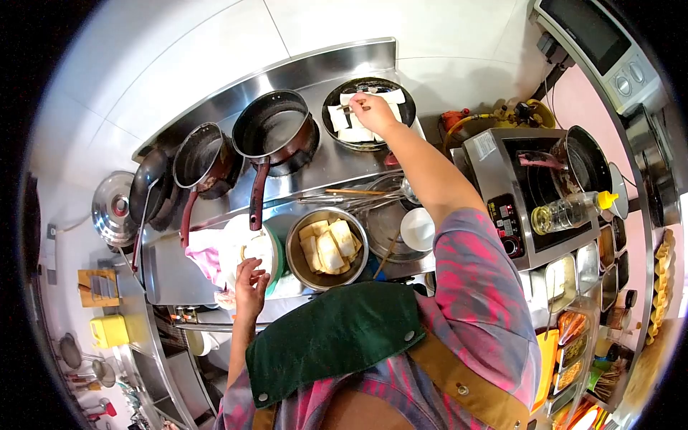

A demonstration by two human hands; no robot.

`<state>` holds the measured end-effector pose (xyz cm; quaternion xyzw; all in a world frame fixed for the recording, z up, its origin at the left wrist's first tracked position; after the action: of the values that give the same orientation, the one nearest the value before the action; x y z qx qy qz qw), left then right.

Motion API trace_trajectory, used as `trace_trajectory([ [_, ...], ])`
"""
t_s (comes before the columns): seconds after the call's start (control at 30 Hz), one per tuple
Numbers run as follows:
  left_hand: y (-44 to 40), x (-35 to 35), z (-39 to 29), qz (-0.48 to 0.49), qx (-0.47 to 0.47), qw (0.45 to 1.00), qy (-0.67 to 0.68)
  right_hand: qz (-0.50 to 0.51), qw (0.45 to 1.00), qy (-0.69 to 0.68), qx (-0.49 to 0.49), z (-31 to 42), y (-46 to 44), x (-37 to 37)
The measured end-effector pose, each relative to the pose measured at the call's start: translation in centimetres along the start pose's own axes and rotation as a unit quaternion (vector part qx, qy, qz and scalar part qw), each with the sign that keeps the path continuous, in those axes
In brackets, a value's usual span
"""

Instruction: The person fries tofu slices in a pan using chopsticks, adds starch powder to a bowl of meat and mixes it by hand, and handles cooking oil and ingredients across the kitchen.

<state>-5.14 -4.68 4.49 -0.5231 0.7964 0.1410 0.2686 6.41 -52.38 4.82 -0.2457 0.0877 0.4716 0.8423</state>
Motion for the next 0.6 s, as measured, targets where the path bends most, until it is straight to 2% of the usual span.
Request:
trace_trajectory([
  [0.13, 0.2, -0.4, 0.2, -0.003, -0.018, 1.0, 0.0, -0.06, 0.997, 0.038, -0.038, 1.9, -0.6, -2.7],
  [0.2, 0.3, -0.8, 0.2, -0.007, -0.021, 1.0, -0.004, -0.153, 0.978, 0.099, -0.098, 4.3, -0.2, -5.4],
  [0.23, 0.4, -0.8, 0.2, -0.006, -0.023, 1.0, -0.013, -0.143, 0.982, 0.107, -0.056, 3.5, -0.4, -5.7],
  [0.33, 0.4, -0.6, 0.7, 0.0, -0.023, 1.0, -0.022, -0.116, 0.982, 0.148, -0.024, 1.3, -0.6, -5.3],
  [0.4, 0.2, -0.5, 0.2, 0.001, -0.001, 1.0, -0.029, -0.096, 0.991, 0.092, -0.027, 0.5, -0.7, -4.3],
  [0.47, 0.1, -0.6, -0.3, 0.003, 0.003, 0.999, -0.035, -0.109, 0.986, 0.115, -0.044, 1.4, -0.4, -5.4],
  [0.53, 0.0, -0.9, -0.7, -0.003, 0.008, 0.999, -0.032, -0.179, 0.976, 0.119, -0.037, 1.5, -0.2, -7.8],
  [0.6, -0.1, -1.2, -0.6, -0.007, 0.002, 0.999, -0.037, -0.2, 0.962, 0.182, -0.03, 1.3, 0.3, -9.6],
])
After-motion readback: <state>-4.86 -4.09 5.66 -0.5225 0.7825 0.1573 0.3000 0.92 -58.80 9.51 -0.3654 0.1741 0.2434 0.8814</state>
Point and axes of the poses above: each hand's wrist, its own y-axis away from the middle knuckle, its own x-axis out of the palm, z = x × y, the point moved 10 cm from there along -y, towards the middle knuckle, and after that the axes turned 2 degrees about -z, right-handed, at the moved point
